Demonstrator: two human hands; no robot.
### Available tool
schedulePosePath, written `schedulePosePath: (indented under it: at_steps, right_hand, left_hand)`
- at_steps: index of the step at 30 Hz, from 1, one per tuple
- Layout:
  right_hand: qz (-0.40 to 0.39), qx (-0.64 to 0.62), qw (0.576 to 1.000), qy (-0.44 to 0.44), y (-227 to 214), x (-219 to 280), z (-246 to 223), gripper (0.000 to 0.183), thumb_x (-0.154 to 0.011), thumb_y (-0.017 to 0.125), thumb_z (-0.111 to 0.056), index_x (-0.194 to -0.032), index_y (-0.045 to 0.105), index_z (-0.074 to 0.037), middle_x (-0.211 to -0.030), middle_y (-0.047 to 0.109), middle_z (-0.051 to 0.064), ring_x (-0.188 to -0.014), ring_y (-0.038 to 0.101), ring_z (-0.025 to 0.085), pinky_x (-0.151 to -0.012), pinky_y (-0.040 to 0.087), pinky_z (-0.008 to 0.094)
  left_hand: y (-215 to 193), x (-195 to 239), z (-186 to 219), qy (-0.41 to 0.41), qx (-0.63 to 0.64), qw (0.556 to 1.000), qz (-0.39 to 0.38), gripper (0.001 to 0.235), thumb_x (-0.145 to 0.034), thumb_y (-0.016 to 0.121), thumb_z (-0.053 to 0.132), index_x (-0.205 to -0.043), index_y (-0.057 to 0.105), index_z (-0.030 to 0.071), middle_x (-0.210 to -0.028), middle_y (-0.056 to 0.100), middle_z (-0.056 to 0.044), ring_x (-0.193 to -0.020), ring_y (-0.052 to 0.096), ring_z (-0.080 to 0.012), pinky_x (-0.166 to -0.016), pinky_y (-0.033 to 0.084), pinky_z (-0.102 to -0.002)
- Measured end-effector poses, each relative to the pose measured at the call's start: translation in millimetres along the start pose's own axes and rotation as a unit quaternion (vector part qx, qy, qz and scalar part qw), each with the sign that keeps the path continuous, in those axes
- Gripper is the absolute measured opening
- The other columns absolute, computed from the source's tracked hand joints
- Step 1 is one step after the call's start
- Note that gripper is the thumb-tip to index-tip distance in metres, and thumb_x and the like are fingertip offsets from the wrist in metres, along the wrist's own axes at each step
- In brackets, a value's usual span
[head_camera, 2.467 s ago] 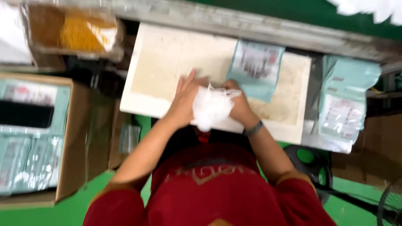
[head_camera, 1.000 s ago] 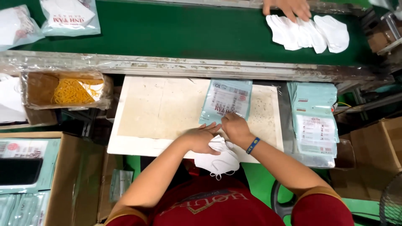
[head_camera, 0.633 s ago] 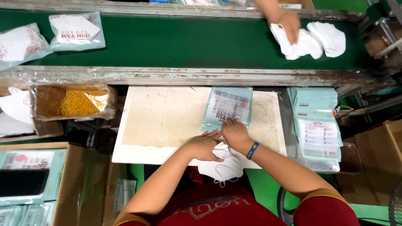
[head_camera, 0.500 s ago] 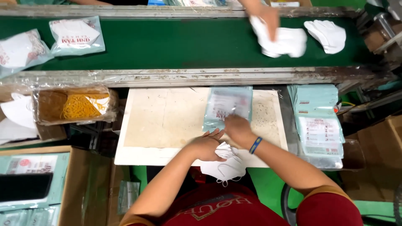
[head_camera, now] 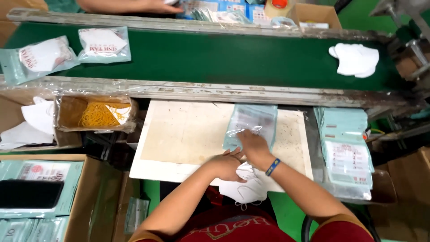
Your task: The recorder folds white mask liners and inserts them into clear plastic packaging bags on an industrial conveyor belt.
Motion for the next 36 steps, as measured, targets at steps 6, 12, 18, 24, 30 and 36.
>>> schedulePosePath:
  at_steps: [6,12,18,24,30,36]
  right_hand:
    - [0.09,-0.142,0.98,-0.106,-33,5,-10,0.027,-0.085,0.064,-0.008,-0.107,0.079,-0.012,-0.097,0.074,0.012,-0.088,0.07,0.036,-0.076,0.056,0.046]
    - [-0.165,-0.314,0.927,0.123,-95,29,-22,0.032,-0.087,0.058,-0.006,-0.105,0.084,-0.012,-0.077,0.074,0.024,-0.073,0.067,0.044,-0.071,0.052,0.051]
    - [0.118,-0.208,0.967,-0.082,-36,36,-64,0.035,-0.085,0.07,-0.019,-0.116,0.076,-0.004,-0.091,0.075,0.021,-0.08,0.07,0.037,-0.071,0.055,0.045]
    - [0.106,-0.143,0.977,-0.114,-22,64,-110,0.071,-0.087,0.063,-0.016,-0.149,0.04,0.008,-0.09,0.067,0.021,-0.07,0.067,0.036,-0.065,0.054,0.046]
    - [0.194,-0.234,0.92,-0.246,-40,106,-128,0.067,-0.083,0.064,-0.008,-0.147,0.047,0.007,-0.102,0.067,0.027,-0.073,0.066,0.034,-0.065,0.054,0.042]
    - [-0.06,-0.33,0.826,-0.453,-42,114,-88,0.045,-0.091,0.078,-0.02,-0.133,0.066,-0.01,-0.101,0.069,0.014,-0.087,0.069,0.03,-0.08,0.055,0.039]
  left_hand:
    - [-31,40,1,0.059,0.112,0.99,0.069,0.078,-0.08,0.076,0.048,-0.141,0.056,0.005,-0.146,0.048,-0.02,-0.134,0.043,-0.0341,-0.11,0.037,-0.04]
    - [-48,88,-28,0.128,0.353,0.912,0.164,0.039,-0.084,0.08,0.027,-0.114,0.072,0.004,-0.111,0.077,-0.015,-0.101,0.072,-0.0241,-0.091,0.055,-0.035]
    - [-18,74,-24,-0.067,0.347,0.865,0.355,0.031,-0.085,0.074,0.021,-0.111,0.076,0.005,-0.103,0.079,-0.009,-0.096,0.075,-0.0186,-0.085,0.057,-0.032]
    - [28,70,-36,-0.008,0.682,0.653,0.329,0.04,-0.092,0.069,0.012,-0.127,0.064,-0.004,-0.12,0.073,-0.016,-0.109,0.07,-0.0244,-0.091,0.057,-0.035]
    - [100,31,-36,0.049,0.893,0.389,0.223,0.043,-0.096,0.065,0.02,-0.132,0.056,-0.001,-0.121,0.066,-0.014,-0.108,0.067,-0.0259,-0.093,0.057,-0.041]
    - [220,-42,-68,0.106,0.923,0.369,0.008,0.025,-0.116,0.063,0.02,-0.131,0.065,0.0,-0.123,0.07,-0.013,-0.113,0.065,-0.0232,-0.1,0.052,-0.037]
Point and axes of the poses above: each hand's wrist, its own x-axis away from the middle knuckle, its own y-axis out of the palm, z = x × y, the point moved 2 cm from there along -x, towards the middle knuckle
